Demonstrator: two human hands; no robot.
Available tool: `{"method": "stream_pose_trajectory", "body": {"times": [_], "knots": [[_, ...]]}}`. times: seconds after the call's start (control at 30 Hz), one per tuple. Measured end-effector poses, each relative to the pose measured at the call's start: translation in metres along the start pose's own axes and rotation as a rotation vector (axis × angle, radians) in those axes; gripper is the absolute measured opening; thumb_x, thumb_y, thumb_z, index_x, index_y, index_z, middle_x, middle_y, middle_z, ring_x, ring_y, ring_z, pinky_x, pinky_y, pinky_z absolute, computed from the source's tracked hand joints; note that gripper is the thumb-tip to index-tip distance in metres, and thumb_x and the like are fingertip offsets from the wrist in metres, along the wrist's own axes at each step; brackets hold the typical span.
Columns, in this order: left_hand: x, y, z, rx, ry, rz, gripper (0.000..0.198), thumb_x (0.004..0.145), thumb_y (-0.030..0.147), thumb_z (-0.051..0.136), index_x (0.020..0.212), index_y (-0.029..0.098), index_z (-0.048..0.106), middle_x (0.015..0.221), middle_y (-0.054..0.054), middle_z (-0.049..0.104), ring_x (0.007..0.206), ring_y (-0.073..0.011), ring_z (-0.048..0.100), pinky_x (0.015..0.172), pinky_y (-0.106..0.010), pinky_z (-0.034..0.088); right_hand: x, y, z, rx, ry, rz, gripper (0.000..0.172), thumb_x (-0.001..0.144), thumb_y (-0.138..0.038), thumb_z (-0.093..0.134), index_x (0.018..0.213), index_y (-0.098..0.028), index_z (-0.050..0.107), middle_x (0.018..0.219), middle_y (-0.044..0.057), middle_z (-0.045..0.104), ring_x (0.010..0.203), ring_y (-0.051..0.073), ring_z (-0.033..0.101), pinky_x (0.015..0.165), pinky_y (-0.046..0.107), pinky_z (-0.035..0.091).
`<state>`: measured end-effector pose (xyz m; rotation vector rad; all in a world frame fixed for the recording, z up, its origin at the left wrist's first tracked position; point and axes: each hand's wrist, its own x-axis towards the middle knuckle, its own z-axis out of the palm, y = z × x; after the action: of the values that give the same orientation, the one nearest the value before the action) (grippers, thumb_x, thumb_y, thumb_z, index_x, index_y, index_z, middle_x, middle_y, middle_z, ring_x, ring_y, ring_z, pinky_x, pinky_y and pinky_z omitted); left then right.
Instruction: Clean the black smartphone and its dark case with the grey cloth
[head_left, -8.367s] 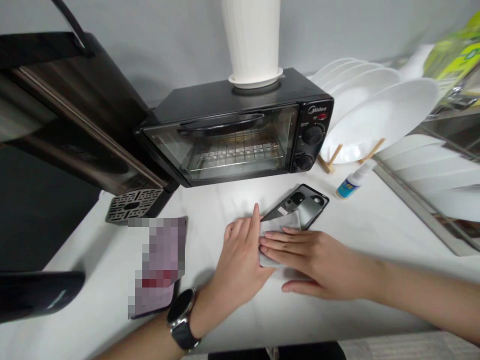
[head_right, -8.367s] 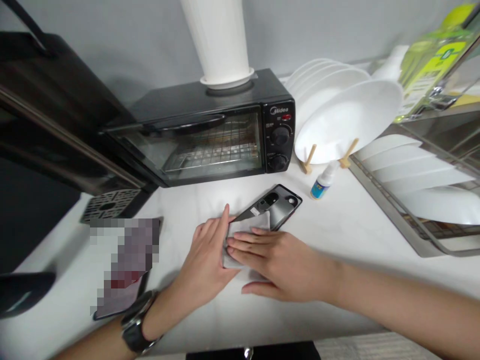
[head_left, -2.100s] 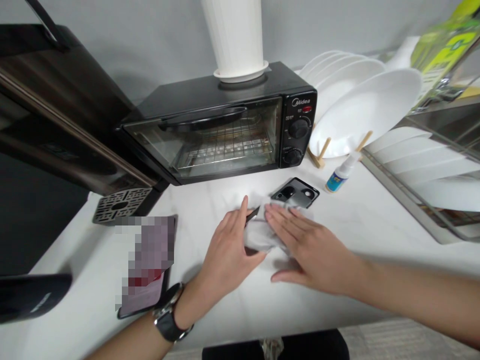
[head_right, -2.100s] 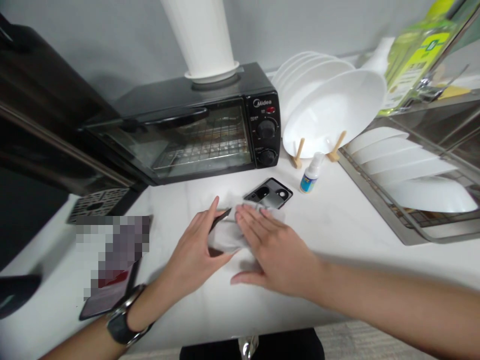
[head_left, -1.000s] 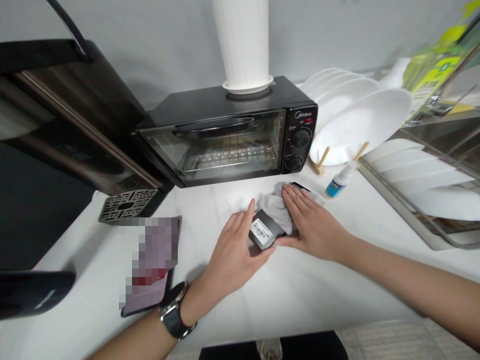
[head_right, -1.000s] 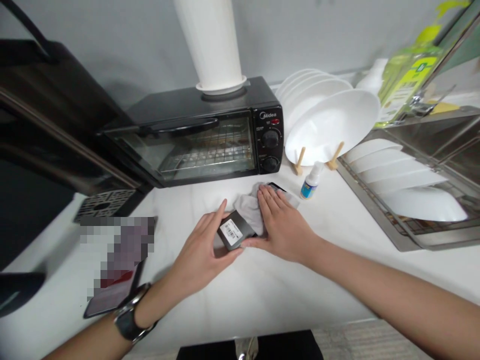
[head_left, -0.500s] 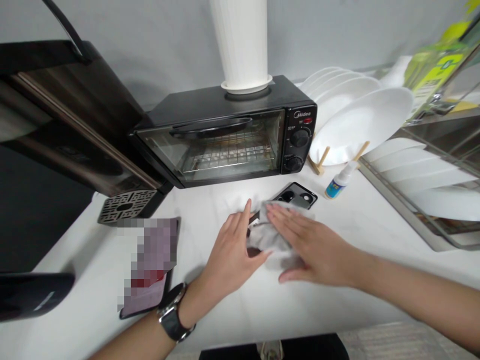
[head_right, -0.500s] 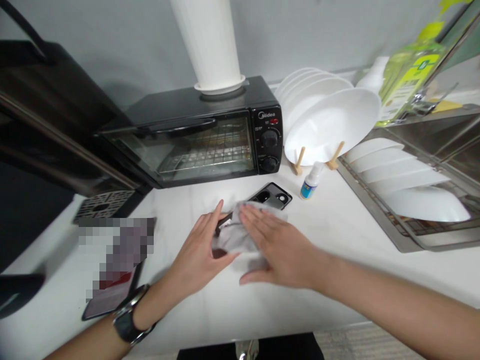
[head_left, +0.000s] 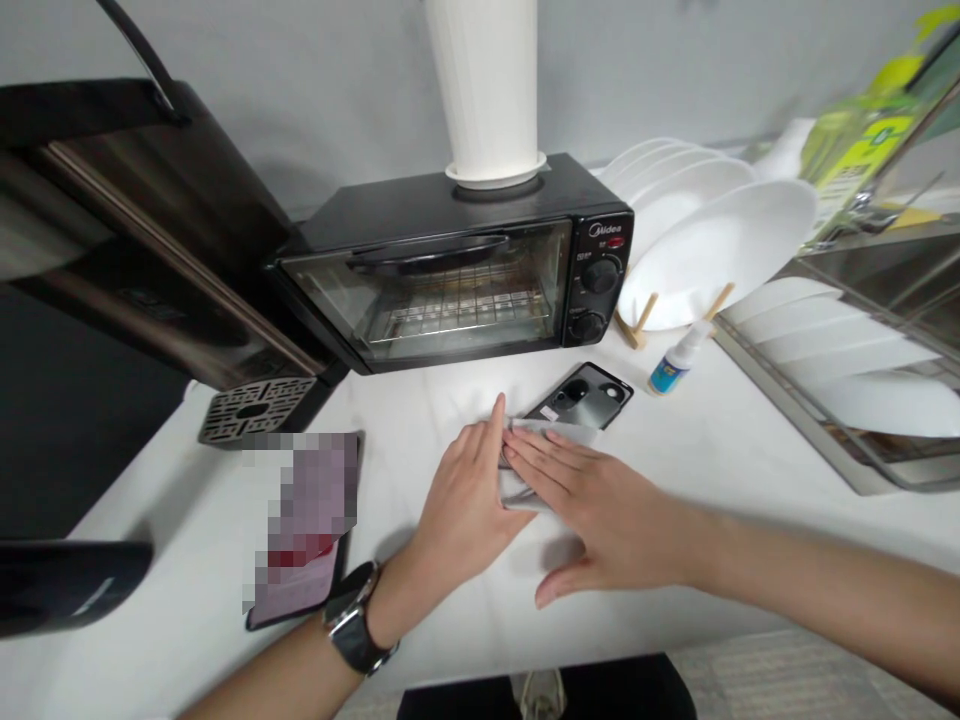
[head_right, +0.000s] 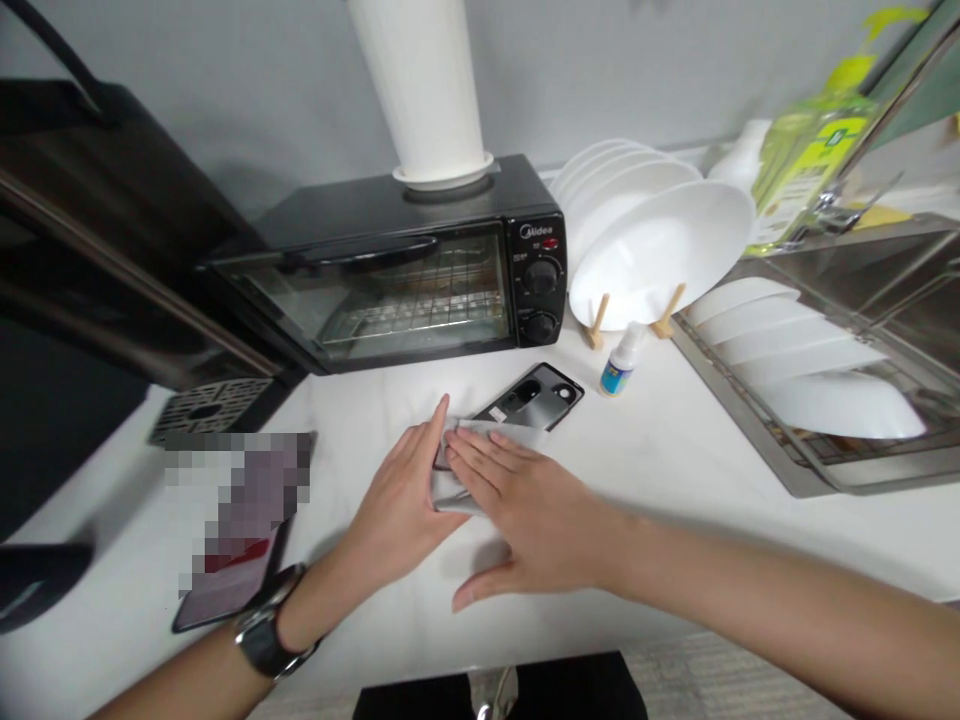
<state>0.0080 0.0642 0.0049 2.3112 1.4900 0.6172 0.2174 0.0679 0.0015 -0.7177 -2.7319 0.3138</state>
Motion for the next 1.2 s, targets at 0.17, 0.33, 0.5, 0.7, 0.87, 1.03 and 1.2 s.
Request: {"method": "stream_pose_trajectory", "body": {"times": [0.17, 0.33, 0.5, 0.7, 0.87, 1.03, 1.2], "knots": [[0.001, 0.001, -0.002, 0.002, 0.015, 0.0, 0.11, 0.084, 0.037, 0.079, 0.165, 0.026, 0.006, 0.139, -0.014, 0.058, 0.127, -0.0344, 0.054, 0.109, -0.056, 0.046, -0.019, 0.046, -0.002, -0.16, 0.147, 0.211, 0.107, 0.094, -0.079, 0.045, 0.165, -0.004, 0.015, 0.168, 0.026, 0.023, 0.158, 0.037, 0.022, 0.127, 0.056, 0.03], [0.003, 0.005, -0.001, -0.014, 0.011, 0.027, 0.106, 0.086, 0.038, 0.078, 0.165, 0.026, 0.008, 0.137, -0.013, 0.058, 0.125, -0.0326, 0.054, 0.108, -0.053, 0.048, -0.014, 0.065, 0.001, -0.224, 0.185, 0.351, 0.116, 0.09, -0.084, 0.043, 0.162, 0.005, 0.019, 0.165, 0.033, 0.024, 0.156, 0.043, 0.022, 0.126, 0.061, 0.029], [0.003, 0.003, 0.002, 0.012, 0.022, 0.035, 0.113, 0.08, 0.03, 0.081, 0.165, 0.022, 0.007, 0.137, -0.015, 0.057, 0.121, -0.0338, 0.055, 0.104, -0.054, 0.05, -0.001, 0.011, 0.003, -0.02, 0.055, 0.036, 0.119, 0.088, -0.085, 0.046, 0.163, 0.003, 0.018, 0.168, 0.028, 0.02, 0.159, 0.035, 0.017, 0.13, 0.052, 0.023], [0.005, 0.0, 0.001, 0.016, 0.032, 0.044, 0.112, 0.08, 0.03, 0.08, 0.165, 0.023, 0.007, 0.135, -0.014, 0.06, 0.122, -0.0336, 0.057, 0.104, -0.053, 0.051, -0.004, 0.019, 0.002, -0.012, 0.091, 0.018, 0.107, 0.095, -0.077, 0.046, 0.166, -0.006, 0.009, 0.169, 0.022, 0.024, 0.159, 0.031, 0.021, 0.13, 0.052, 0.024], [0.005, 0.003, -0.001, 0.008, 0.027, 0.035, 0.111, 0.082, 0.037, 0.083, 0.165, 0.025, 0.01, 0.137, -0.013, 0.06, 0.125, -0.0331, 0.057, 0.107, -0.053, 0.049, -0.007, 0.066, 0.0, -0.164, 0.173, 0.29, 0.103, 0.096, -0.078, 0.039, 0.166, -0.007, 0.012, 0.168, 0.024, 0.023, 0.158, 0.034, 0.024, 0.127, 0.057, 0.029], [0.005, 0.002, -0.001, -0.02, 0.03, 0.026, 0.114, 0.08, 0.036, 0.085, 0.164, 0.028, 0.009, 0.137, -0.012, 0.061, 0.126, -0.0325, 0.057, 0.108, -0.053, 0.048, -0.004, 0.07, -0.002, -0.189, 0.186, 0.363, 0.104, 0.096, -0.08, 0.035, 0.166, -0.006, 0.012, 0.169, 0.024, 0.02, 0.159, 0.035, 0.017, 0.127, 0.061, 0.025], [0.004, 0.002, -0.002, -0.037, 0.039, -0.002, 0.115, 0.079, 0.035, 0.086, 0.164, 0.029, 0.008, 0.137, -0.012, 0.062, 0.127, -0.0331, 0.056, 0.109, -0.055, 0.047, -0.003, 0.059, -0.003, -0.157, 0.238, 0.4, 0.095, 0.1, -0.072, 0.039, 0.165, -0.007, 0.014, 0.171, 0.024, 0.013, 0.16, 0.034, 0.012, 0.127, 0.061, 0.024]]}}
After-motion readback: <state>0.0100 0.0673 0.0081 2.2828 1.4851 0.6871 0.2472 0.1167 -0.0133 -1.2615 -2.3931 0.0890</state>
